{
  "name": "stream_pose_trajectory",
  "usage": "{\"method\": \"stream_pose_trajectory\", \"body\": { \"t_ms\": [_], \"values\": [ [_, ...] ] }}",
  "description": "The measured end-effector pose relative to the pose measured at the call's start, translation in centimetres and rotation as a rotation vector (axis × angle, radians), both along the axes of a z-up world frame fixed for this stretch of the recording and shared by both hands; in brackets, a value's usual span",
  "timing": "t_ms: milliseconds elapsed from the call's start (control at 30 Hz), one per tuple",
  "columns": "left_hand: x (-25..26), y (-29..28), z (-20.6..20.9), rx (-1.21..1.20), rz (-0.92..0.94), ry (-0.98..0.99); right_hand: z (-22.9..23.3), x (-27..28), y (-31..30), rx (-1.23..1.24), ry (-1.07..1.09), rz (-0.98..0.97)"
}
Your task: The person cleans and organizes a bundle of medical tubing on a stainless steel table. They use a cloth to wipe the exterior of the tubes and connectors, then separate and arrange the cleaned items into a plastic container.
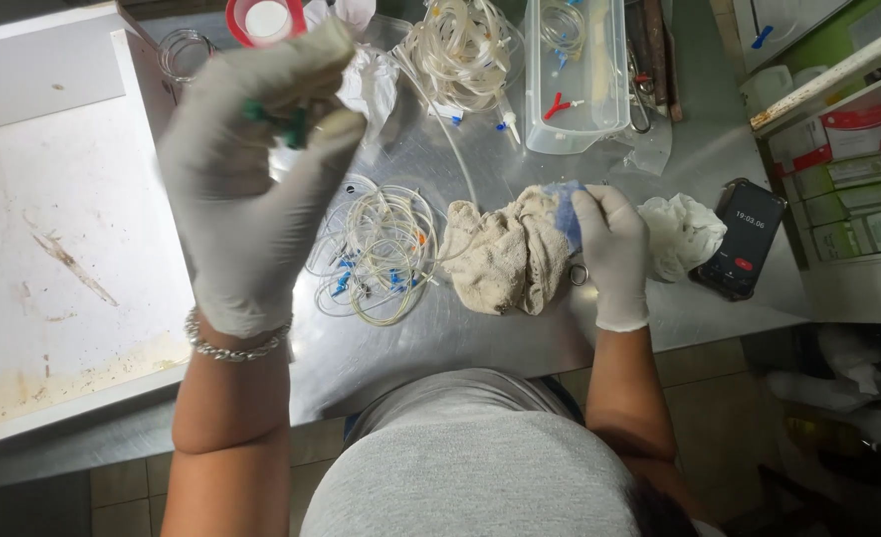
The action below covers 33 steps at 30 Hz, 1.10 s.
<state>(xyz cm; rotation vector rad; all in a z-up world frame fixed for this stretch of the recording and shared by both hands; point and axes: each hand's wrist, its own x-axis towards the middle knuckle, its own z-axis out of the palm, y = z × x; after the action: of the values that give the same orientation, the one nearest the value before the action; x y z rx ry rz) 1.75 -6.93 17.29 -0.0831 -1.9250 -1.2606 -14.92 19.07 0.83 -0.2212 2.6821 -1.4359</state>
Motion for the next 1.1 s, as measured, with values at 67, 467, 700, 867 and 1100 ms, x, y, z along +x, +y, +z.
{"method": "stream_pose_trajectory", "body": {
  "t_ms": [67, 467, 700, 867, 1100],
  "values": [
    [-1.5, 0.3, -2.5, 0.115, -0.078, -0.053, 0.0, 0.1, 0.5, -0.311, -0.174, -0.089],
    [-4.8, 2.7, -13.6, 0.558, -0.112, -0.33, -4.5, 2.9, -0.1, -1.261, -0.46, 0.263],
    [-3.6, 6.9, -15.5, -0.05, -0.122, -0.309, -8.4, 5.1, -4.8, -1.263, -0.564, 0.344],
    [-3.0, 7.1, -16.0, -0.234, -0.133, -0.284, -10.0, 4.1, -4.0, -1.192, -0.605, 0.237],
    [-1.2, 8.0, -13.4, 0.047, -0.228, -0.351, -8.9, 4.2, -4.3, -1.158, -0.58, 0.164]
  ]
}}
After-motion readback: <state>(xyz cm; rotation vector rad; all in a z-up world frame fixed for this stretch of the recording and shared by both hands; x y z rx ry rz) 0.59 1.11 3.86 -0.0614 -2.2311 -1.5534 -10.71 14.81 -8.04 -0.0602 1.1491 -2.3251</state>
